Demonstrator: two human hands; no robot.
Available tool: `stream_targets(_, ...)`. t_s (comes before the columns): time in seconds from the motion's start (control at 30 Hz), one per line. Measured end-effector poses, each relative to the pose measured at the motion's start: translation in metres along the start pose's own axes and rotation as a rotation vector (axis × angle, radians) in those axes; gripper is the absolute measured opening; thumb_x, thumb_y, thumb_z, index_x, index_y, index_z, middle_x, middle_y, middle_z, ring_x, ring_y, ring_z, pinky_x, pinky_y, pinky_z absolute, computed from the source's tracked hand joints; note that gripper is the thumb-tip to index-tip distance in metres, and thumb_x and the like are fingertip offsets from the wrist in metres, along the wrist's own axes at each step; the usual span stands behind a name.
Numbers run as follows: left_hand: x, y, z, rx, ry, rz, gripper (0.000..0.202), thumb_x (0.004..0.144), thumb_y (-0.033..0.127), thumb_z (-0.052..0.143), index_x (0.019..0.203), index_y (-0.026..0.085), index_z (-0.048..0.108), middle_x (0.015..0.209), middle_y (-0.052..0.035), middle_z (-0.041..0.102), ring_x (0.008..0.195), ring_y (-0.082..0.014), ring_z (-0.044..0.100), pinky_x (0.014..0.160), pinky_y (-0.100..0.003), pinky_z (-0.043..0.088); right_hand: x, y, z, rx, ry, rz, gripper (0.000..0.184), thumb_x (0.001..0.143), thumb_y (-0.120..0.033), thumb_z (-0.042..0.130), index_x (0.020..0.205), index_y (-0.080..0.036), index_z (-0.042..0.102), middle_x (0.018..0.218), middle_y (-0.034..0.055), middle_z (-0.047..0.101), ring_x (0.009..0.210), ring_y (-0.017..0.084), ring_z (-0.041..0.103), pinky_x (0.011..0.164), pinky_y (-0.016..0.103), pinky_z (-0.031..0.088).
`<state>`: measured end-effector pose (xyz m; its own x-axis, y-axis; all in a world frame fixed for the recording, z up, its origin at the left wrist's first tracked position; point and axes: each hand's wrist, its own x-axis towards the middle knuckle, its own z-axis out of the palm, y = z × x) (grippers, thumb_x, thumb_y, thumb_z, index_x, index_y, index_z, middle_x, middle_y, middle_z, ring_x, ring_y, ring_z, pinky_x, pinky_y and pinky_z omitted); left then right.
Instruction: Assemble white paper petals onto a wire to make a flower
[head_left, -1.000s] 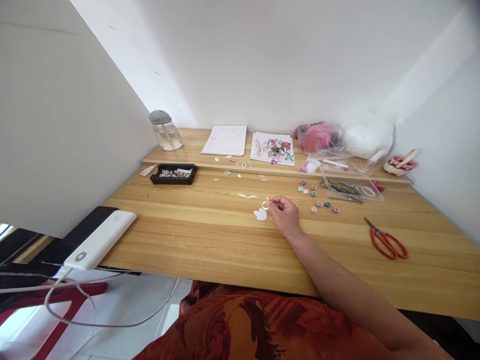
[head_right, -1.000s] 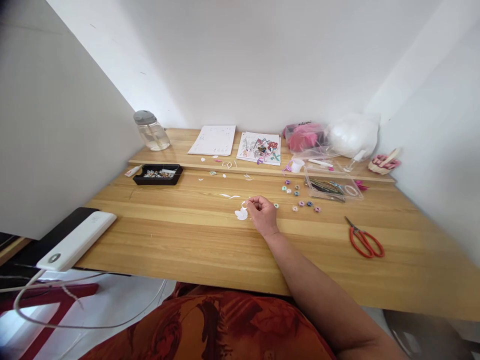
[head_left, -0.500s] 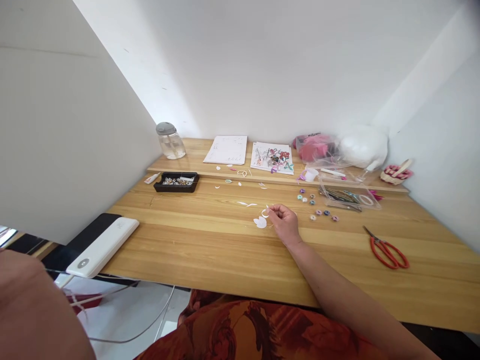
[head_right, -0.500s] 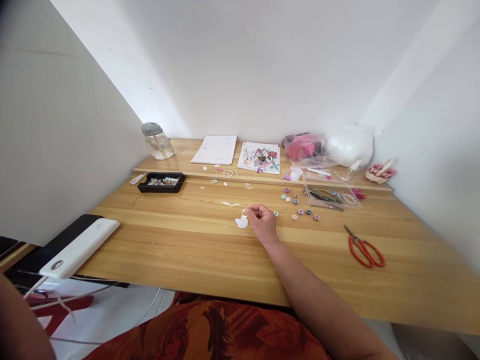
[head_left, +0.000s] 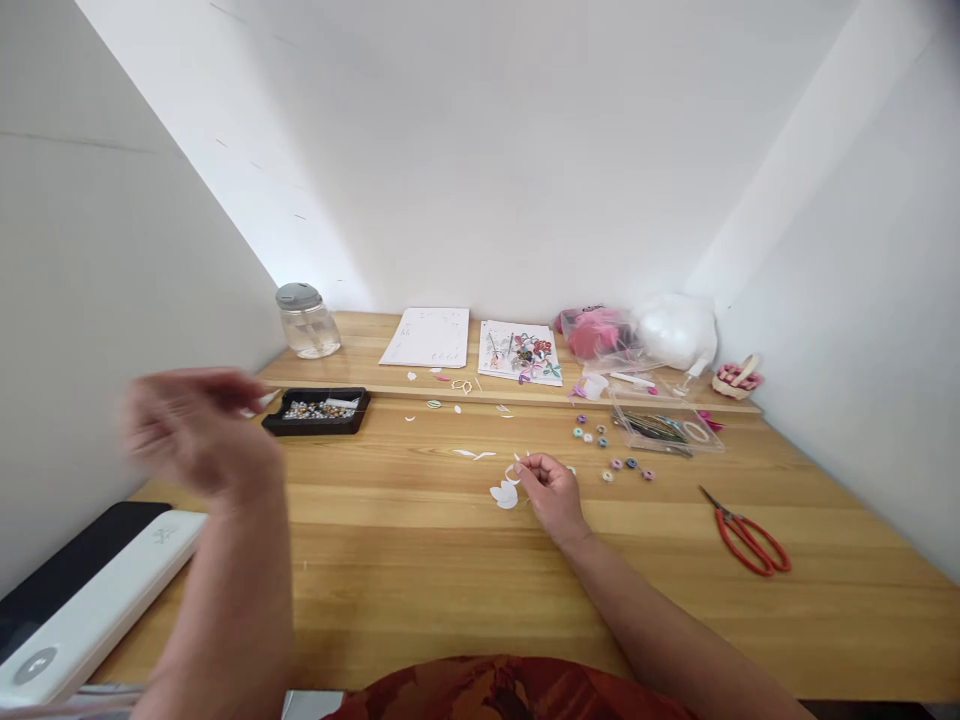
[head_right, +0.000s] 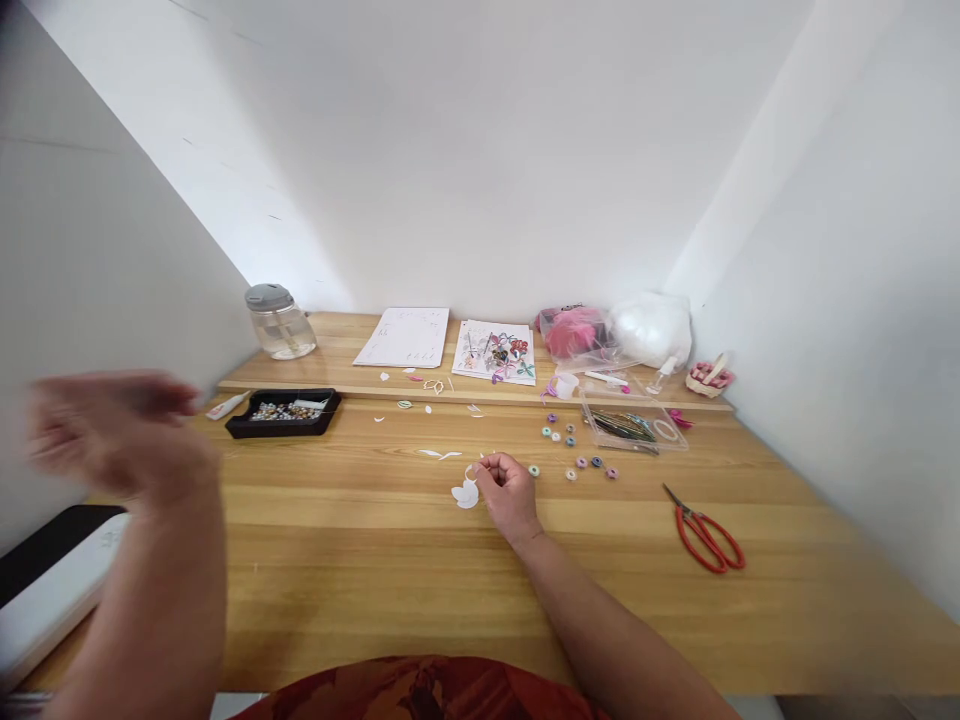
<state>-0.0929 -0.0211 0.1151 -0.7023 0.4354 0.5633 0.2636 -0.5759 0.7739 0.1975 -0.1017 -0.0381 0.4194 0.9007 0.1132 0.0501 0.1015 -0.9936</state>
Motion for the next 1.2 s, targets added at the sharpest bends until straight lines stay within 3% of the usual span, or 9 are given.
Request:
stream_targets(0.1,-0.063,-0.016,0.033,-0.251,-0.563,-0.304,0.035,0.086,0.047,0.056,0.086,0.013,0.065,0.077,-0.0058,0.069,0.064,-0.0133,0.061,0.051,-0.023,0.043,0.002,0.003,0.000,0.015,0.017,0.025,0.028,0.068,-0.043,0.074,0.071,-0.017,0.065,0.058,-0.0009,0.063,0.051,0.012,0.052,0.050,0.024,0.038)
stream_targets(0.17,-0.106,-0.024,0.047,-0.309,-0.865,-0.526,0.043,0.081,0.046,0.063,0.110,0.015,0.064,0.093,-0.0093,0.071,0.079,-0.0178,0.065,0.051,-0.024,0.048,0.004,0.002,0.001,0.023,0.029,0.049,0.028,0.069,-0.043,0.074,0.072,-0.017,0.065,0.059,-0.0015,0.063,0.050,0.011,0.051,0.048,0.024,0.037)
stream_targets(0.27,-0.153,-0.036,0.055,-0.308,-1.082,-0.695,0.048,0.080,0.049,0.063,0.115,0.015,0.065,0.104,-0.0122,0.070,0.090,-0.0218,0.065,0.052,-0.024,0.050,0.009,-0.005,0.002,0.036,0.007,0.107,0.027,0.069,-0.042,0.075,0.072,-0.018,0.064,0.055,-0.0036,0.059,0.045,0.009,0.045,0.045,0.023,0.033)
stream_targets(0.43,-0.171,-0.055,0.057,-0.237,-1.067,-0.755,0.051,0.086,0.055,0.049,0.074,0.012,0.073,0.104,-0.0146,0.070,0.076,-0.0172,0.065,0.047,-0.021,0.043,0.022,-0.016,0.006,0.074,-0.046,0.140,0.026,0.068,-0.041,0.076,0.069,-0.019,0.062,0.048,-0.0068,0.051,0.041,0.007,0.035,0.043,0.023,0.027)
stream_targets(0.53,-0.169,-0.063,0.058,-0.270,-1.028,-0.793,0.037,0.080,0.047,0.063,0.095,0.015,0.073,0.117,-0.0125,0.067,0.093,-0.0209,0.065,0.052,-0.021,0.047,0.028,-0.013,0.009,0.073,-0.059,0.117,0.026,0.070,-0.041,0.075,0.070,-0.018,0.062,0.048,-0.0072,0.050,0.041,0.006,0.033,0.042,0.023,0.026)
stream_targets(0.63,-0.168,-0.067,0.055,-0.307,-1.012,-0.835,0.048,0.074,0.040,0.071,0.116,0.017,0.066,0.121,-0.0127,0.065,0.105,-0.0250,0.063,0.055,-0.022,0.049,0.028,-0.005,0.009,0.041,-0.088,0.087,0.024,0.073,-0.040,0.073,0.072,-0.018,0.062,0.051,-0.0067,0.051,0.042,0.006,0.034,0.043,0.022,0.026)
stream_targets(0.83,-0.169,-0.070,0.049,-0.266,-1.110,-0.909,0.058,0.089,0.058,0.042,0.090,0.009,0.073,0.099,-0.0176,0.071,0.093,-0.0274,0.068,0.046,-0.023,0.046,0.024,0.002,0.004,-0.041,-0.134,0.045,0.021,0.078,-0.036,0.070,0.073,-0.018,0.063,0.055,-0.0050,0.053,0.048,0.007,0.039,0.047,0.021,0.030)
stream_targets(1.07,-0.176,-0.071,0.048,-0.311,-1.169,-0.854,0.053,0.081,0.042,0.065,0.126,0.016,0.058,0.113,-0.0134,0.067,0.099,-0.0250,0.066,0.051,-0.022,0.052,0.024,0.001,0.004,-0.033,-0.137,0.043,0.019,0.079,-0.035,0.070,0.073,-0.018,0.063,0.053,-0.0061,0.051,0.046,0.007,0.036,0.046,0.021,0.030)
stream_targets(1.2,-0.177,-0.068,0.046,-0.321,-1.163,-0.899,0.053,0.087,0.053,0.054,0.117,0.011,0.063,0.102,-0.0158,0.069,0.093,-0.0256,0.067,0.051,-0.023,0.051,0.024,0.001,0.003,-0.039,-0.146,0.032,0.017,0.079,-0.034,0.070,0.074,-0.019,0.063,0.054,-0.0058,0.052,0.047,0.007,0.037,0.046,0.021,0.030)
